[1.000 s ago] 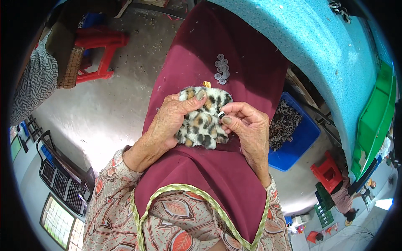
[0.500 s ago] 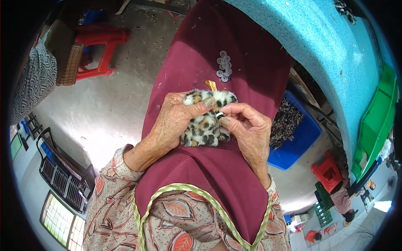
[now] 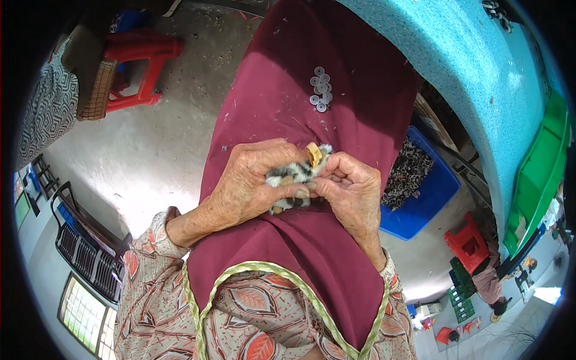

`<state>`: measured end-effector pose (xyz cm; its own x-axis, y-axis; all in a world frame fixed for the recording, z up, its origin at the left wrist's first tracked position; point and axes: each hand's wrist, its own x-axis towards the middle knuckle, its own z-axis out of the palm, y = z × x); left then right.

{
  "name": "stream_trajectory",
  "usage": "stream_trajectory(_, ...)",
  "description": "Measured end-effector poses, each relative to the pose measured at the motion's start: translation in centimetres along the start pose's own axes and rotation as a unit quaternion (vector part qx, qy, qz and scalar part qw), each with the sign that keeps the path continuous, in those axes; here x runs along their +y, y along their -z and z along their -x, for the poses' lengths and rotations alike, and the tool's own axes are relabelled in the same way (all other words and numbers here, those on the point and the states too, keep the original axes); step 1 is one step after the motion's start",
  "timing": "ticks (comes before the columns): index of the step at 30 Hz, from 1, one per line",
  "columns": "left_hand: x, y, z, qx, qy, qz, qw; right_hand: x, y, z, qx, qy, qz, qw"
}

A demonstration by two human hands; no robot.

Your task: The person sits on the floor and assembles small leopard-print plush toys by hand. They pick up plastic eyes and buttons from a table and attach them to the plush bodies, occasionally placing finished items into a green tray.

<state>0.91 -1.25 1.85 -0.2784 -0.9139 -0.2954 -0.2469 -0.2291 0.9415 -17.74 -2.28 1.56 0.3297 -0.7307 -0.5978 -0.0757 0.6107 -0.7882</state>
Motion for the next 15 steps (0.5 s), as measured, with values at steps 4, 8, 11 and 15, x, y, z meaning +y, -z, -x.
stream_trajectory(4, -0.7, -0.1, 0.5, -0.030, -0.025, -0.033, 0.999, 0.1, 0.1, 0.1, -0.039, -0.039, -0.019, 0.998)
stream_trajectory(8, -0.7, -0.2, 1.1, -0.022, -0.069, -0.059, 0.996, -0.3, 0.3, 0.3, -0.056, -0.024, -0.043, 0.997)
stream_trajectory(11, -1.1, -0.3, 1.5, -0.020, -0.130, -0.074, 0.988, -1.7, 2.5, 0.4, -0.071, 0.046, 0.028, 0.996)
stream_trajectory(15, -0.8, -0.2, 1.6, 0.000, -0.209, -0.067, 0.976, -1.3, 2.5, -1.3, -0.138, 0.209, 0.086, 0.964)
